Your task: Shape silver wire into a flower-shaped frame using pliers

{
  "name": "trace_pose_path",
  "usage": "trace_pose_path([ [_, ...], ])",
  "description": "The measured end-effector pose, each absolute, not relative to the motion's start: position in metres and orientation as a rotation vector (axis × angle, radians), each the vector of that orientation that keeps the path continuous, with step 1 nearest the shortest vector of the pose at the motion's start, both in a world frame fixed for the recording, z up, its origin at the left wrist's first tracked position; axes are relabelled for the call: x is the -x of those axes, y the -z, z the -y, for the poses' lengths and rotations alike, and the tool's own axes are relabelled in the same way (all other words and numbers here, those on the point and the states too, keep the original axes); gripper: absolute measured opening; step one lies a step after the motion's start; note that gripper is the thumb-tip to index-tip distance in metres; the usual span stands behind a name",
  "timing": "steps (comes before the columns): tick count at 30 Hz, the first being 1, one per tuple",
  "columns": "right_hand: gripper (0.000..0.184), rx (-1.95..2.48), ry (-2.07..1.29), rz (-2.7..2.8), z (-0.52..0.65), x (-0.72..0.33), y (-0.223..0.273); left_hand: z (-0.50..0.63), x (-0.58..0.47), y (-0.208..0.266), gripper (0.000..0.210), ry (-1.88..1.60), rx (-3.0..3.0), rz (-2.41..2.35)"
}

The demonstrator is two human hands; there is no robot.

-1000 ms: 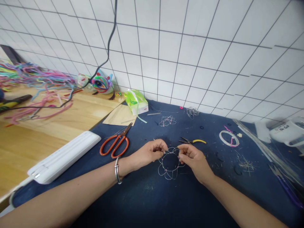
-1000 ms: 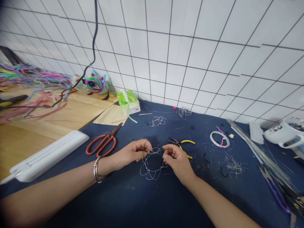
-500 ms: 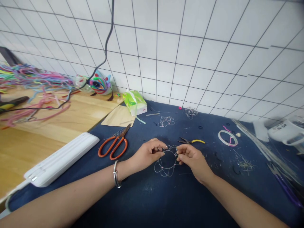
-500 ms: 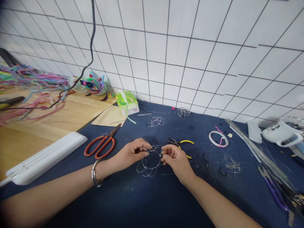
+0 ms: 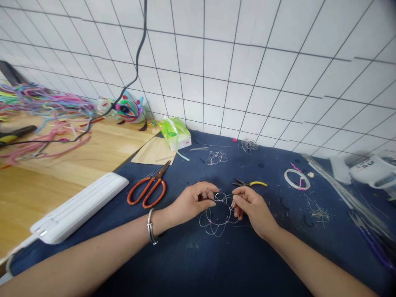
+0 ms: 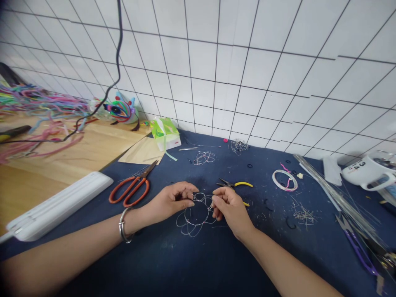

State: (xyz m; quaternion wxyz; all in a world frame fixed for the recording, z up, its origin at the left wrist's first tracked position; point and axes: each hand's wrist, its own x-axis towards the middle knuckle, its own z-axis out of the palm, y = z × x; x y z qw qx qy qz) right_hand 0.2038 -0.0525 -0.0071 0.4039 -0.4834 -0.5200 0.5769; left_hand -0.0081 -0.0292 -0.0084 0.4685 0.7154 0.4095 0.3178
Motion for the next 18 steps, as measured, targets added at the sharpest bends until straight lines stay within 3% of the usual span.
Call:
trace_pose_path([
  [7, 0.014, 1.257, -1.46, 1.44, 0.053, -0.2053, 0.003, 0.0303, 0.0078, 0.0066, 0.008, -0.802, -1.916, -1.063],
  [18, 0.016, 1.237, -1.635, 1.305, 0.0523, -0.2059, 0.0025, 0.0341, 0.0081, 0.0039, 0.008, -0.831, -2.069, -0.954],
])
